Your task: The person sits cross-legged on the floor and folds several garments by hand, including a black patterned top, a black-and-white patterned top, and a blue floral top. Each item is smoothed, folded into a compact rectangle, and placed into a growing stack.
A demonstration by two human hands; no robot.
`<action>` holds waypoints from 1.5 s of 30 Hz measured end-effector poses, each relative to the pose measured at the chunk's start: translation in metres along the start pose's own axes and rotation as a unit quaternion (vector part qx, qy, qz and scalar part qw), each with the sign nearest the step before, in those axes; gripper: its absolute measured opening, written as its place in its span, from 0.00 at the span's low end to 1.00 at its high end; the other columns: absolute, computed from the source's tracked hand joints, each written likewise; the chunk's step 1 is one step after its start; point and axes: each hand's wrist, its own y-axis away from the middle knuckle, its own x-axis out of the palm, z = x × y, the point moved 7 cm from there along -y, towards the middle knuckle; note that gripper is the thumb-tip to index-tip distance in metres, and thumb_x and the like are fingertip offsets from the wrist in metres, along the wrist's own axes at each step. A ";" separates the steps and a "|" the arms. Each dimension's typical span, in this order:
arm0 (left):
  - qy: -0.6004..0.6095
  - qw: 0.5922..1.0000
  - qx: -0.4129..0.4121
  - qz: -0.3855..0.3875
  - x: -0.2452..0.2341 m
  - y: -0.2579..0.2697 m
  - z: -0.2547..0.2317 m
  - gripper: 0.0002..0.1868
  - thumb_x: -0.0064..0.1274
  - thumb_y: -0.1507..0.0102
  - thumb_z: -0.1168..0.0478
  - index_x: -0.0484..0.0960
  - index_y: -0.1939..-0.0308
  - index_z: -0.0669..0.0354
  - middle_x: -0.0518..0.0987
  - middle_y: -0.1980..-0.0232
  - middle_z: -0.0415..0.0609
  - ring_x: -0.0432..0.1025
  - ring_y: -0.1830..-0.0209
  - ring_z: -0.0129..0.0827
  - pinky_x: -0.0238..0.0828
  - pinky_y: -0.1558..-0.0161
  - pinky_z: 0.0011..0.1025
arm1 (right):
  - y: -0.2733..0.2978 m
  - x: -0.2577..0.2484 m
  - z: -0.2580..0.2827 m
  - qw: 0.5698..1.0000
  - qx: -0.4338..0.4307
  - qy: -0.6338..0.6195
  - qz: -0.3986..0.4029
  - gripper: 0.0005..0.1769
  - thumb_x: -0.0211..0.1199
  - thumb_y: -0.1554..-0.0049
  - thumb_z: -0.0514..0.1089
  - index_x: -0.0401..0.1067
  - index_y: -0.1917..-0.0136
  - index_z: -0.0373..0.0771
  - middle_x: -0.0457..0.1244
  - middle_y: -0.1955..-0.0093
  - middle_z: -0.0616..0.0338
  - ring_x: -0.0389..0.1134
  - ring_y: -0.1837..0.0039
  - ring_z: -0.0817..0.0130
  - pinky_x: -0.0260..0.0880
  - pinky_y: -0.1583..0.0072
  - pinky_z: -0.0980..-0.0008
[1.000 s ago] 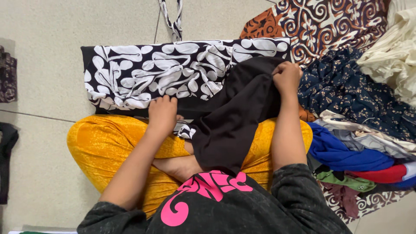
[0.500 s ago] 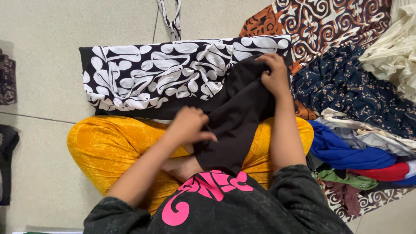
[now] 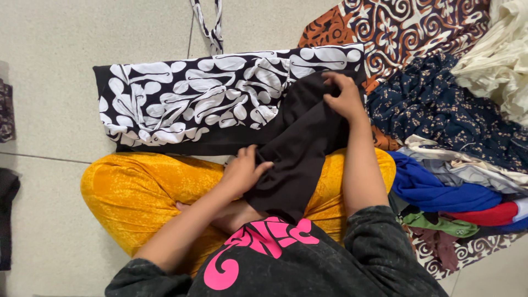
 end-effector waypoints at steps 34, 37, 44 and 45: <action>-0.275 0.959 0.064 -0.026 0.030 0.013 0.003 0.17 0.56 0.39 0.62 0.80 0.47 0.65 0.77 0.56 0.55 0.76 0.60 0.47 0.73 0.60 0.40 | 0.015 -0.015 -0.074 0.997 0.081 0.002 0.011 0.16 0.63 0.50 0.40 0.82 0.48 0.50 0.65 0.41 0.56 0.65 0.34 0.57 0.65 0.32 0.62; -0.239 0.956 0.170 -0.020 0.012 0.015 -0.001 0.08 0.58 0.48 0.61 0.83 0.67 0.59 0.78 0.62 0.53 0.76 0.59 0.48 0.72 0.58 0.43 | 0.013 -0.018 -0.071 0.997 0.070 0.023 -0.005 0.11 0.64 0.48 0.42 0.82 0.52 0.48 0.67 0.43 0.57 0.66 0.36 0.57 0.65 0.33 0.62; 0.192 0.981 0.003 0.012 -0.136 -0.022 0.044 0.10 0.49 0.34 0.60 0.83 0.55 0.62 0.80 0.57 0.52 0.72 0.59 0.33 0.68 0.51 0.33 | -0.002 -0.031 -0.049 0.992 -0.035 0.048 -0.115 0.04 0.63 0.47 0.38 0.78 0.59 0.40 0.71 0.46 0.60 0.64 0.39 0.56 0.61 0.34 0.61; 0.277 0.954 0.087 -0.079 -0.167 -0.032 0.040 0.13 0.48 0.31 0.57 0.81 0.56 0.64 0.81 0.49 0.43 0.72 0.49 0.24 0.67 0.44 0.26 | -0.002 -0.033 -0.046 0.990 -0.048 0.046 -0.126 0.04 0.62 0.46 0.37 0.78 0.59 0.39 0.71 0.46 0.60 0.63 0.40 0.56 0.60 0.34 0.61</action>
